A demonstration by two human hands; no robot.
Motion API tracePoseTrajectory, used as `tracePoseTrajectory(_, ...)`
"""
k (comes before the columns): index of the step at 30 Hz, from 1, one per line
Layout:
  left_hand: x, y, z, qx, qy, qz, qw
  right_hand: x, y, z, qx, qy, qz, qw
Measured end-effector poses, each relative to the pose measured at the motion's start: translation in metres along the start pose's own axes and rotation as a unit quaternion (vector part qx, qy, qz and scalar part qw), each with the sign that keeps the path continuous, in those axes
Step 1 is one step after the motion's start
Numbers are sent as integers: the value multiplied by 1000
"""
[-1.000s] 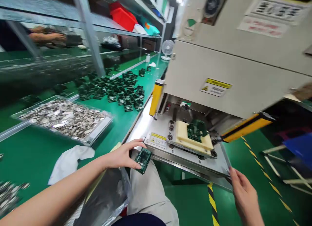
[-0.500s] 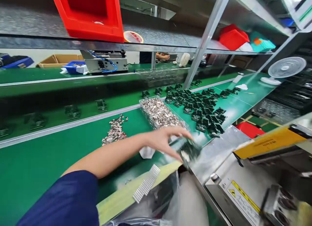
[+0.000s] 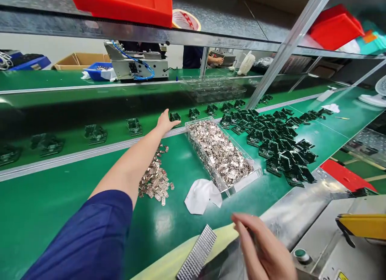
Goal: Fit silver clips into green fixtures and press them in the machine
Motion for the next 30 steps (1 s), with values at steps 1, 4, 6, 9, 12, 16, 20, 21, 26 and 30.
tracePoseTrajectory(1, -7, -1, -15, 13, 15, 29, 999, 22, -16, 27, 8, -43, -30, 999)
tracePoseTrajectory(4, -32, -19, -87, 83, 125, 92, 984, 91, -32, 120, -75, -189, -22, 979)
tracePoseTrajectory(6, -42, -51, -130, 110, 175, 58, 977, 129, -21, 174, -152, -255, 41, 954)
tracePoseTrajectory(9, -41, -105, -148, 79, 112, -34, 990, 172, -12, 229, -175, -252, 92, 947)
tracePoseTrajectory(12, -34, -124, -136, 53, 52, -54, 996, 187, -1, 263, -185, -253, 141, 939)
tracePoseTrajectory(16, -37, -121, -127, 30, 61, -46, 997, 182, 12, 276, -169, -262, 179, 933)
tracePoseTrajectory(20, -82, -119, -148, 1, 104, -43, 994, 164, 20, 263, -92, -280, 190, 937)
tracePoseTrajectory(21, -103, -122, -156, -7, 109, -43, 993, 157, 19, 257, -60, -286, 192, 937)
tracePoseTrajectory(26, -241, -148, -175, -10, 66, -92, 993, 107, -7, 222, 103, -304, 203, 925)
tracePoseTrajectory(30, -309, -150, -179, 46, 56, -91, 993, 69, -37, 195, 228, -274, 185, 916)
Point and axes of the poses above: each hand's wrist, its own x-axis towards the middle knuckle, its own z-axis out of the palm, y = z × x, the point moved 10 cm from there along x, towards the middle knuckle, and after that the axes turned 5 degrees about -x, right-handed, at the moved point
